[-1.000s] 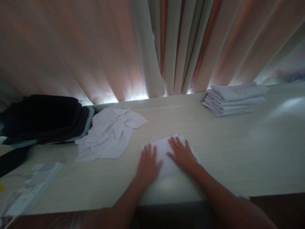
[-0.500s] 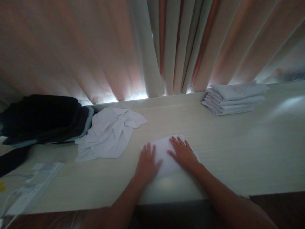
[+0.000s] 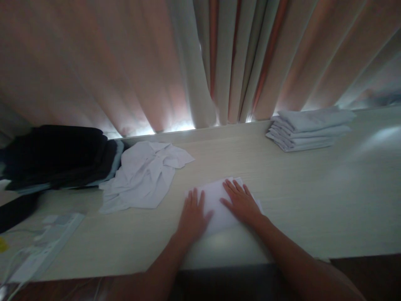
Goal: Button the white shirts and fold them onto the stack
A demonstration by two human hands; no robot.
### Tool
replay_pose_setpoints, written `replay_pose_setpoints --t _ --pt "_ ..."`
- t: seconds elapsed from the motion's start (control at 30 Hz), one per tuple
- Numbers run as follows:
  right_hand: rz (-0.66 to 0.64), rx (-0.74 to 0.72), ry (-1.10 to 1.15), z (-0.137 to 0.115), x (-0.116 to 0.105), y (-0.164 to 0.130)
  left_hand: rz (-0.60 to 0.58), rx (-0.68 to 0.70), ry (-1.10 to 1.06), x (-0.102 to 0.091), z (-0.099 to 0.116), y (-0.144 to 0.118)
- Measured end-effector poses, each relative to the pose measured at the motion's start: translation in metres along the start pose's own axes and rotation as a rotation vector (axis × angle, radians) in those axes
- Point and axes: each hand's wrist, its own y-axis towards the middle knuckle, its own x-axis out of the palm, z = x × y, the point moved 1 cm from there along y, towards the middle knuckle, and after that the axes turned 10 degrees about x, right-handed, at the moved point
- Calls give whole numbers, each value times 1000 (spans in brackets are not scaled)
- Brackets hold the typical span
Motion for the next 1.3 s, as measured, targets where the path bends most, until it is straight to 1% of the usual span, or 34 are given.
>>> replay_pose_setpoints --t 0.47,0.6,0.67,0.7,0.77,0.8,0.83,0.87,0.93,1.0,1.03,1.07,1.1,1.17,1.23,1.3 --pt "38 -3 15 -2 0 -3 27 12 8 1 0 2" --pt "21 -5 77 -7 -14 -3 30 19 28 -6 2 1" --pt "38 -16 83 -11 -25 -13 17 8 34 -13 7 -3" --pt "60 -17 91 -13 -29 -22 9 -3 37 -16 11 -6" --pt "163 55 257 -16 -33 -53 8 -38 53 -20 19 -18" --pt "234 119 407 -19 -31 -74 16 -63 66 -21 24 -25" --pt "332 243 657 -21 -26 -98 26 -90 82 -21 30 -34" --pt "365 332 728 -25 -17 -124 36 -114 97 -21 35 -44" --pt "345 467 833 -37 5 -174 32 -141 114 -20 46 -65" --pt "196 711 1259 -52 27 -215 -3 -120 104 -19 57 -85" --pt "166 792 1430 -60 34 -231 -29 -99 91 -20 63 -95" --pt "122 830 1593 -69 36 -242 -55 -79 77 -21 68 -103" --pt "92 840 1727 -76 35 -250 -73 -63 63 -22 73 -112" --pt "33 786 1924 -86 22 -259 -90 -32 38 -24 83 -125" --pt "-21 689 2021 -91 3 -262 -93 6 16 -26 92 -133" --pt "-44 599 2038 -91 -15 -264 -116 50 -1 -27 101 -136"
